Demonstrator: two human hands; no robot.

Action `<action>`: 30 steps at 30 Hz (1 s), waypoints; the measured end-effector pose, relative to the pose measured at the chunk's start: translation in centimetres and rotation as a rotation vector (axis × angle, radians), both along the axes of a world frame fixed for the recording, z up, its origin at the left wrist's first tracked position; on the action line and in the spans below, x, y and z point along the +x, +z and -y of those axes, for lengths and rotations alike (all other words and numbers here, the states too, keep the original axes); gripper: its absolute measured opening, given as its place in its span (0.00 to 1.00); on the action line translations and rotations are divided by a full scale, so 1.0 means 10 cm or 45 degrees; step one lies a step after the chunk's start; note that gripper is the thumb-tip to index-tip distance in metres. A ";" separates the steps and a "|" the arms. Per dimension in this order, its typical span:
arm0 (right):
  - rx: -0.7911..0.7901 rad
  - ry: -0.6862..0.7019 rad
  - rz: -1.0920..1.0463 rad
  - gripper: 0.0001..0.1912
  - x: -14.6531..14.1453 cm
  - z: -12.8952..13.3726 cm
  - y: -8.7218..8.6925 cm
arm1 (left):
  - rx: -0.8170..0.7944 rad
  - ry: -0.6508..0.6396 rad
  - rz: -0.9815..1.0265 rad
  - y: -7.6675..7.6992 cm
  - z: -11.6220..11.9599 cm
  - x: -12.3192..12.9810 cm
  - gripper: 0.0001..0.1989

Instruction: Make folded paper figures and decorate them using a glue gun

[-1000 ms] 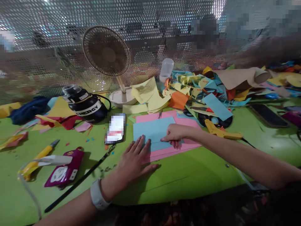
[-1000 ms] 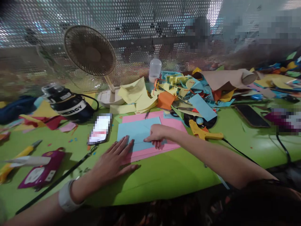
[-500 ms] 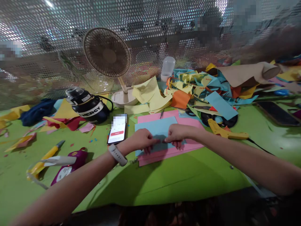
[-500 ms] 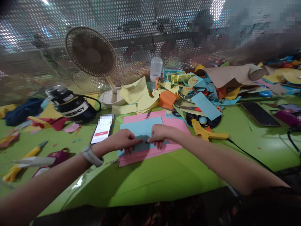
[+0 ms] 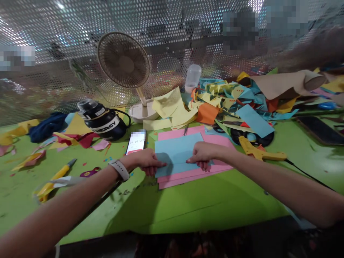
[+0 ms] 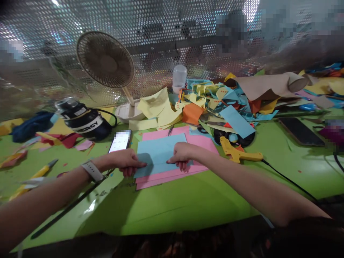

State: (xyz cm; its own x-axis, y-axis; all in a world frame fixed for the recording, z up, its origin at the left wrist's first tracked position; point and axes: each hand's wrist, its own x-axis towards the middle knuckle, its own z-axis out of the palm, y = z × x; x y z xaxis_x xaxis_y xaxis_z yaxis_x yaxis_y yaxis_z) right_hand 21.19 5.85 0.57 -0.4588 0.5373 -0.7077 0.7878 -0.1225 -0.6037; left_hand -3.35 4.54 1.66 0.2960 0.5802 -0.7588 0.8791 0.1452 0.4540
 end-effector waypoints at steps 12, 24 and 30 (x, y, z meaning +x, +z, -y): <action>0.841 0.106 0.181 0.12 -0.06 0.26 0.10 | 0.463 0.233 -0.005 0.53 -0.04 -0.08 0.26; 0.732 -0.591 -0.461 0.14 -0.07 0.37 0.14 | 0.132 0.823 0.979 0.16 0.08 0.44 0.26; 1.172 -0.407 -0.568 0.11 -0.01 0.42 0.14 | 0.066 1.103 1.417 -0.16 0.00 0.54 0.15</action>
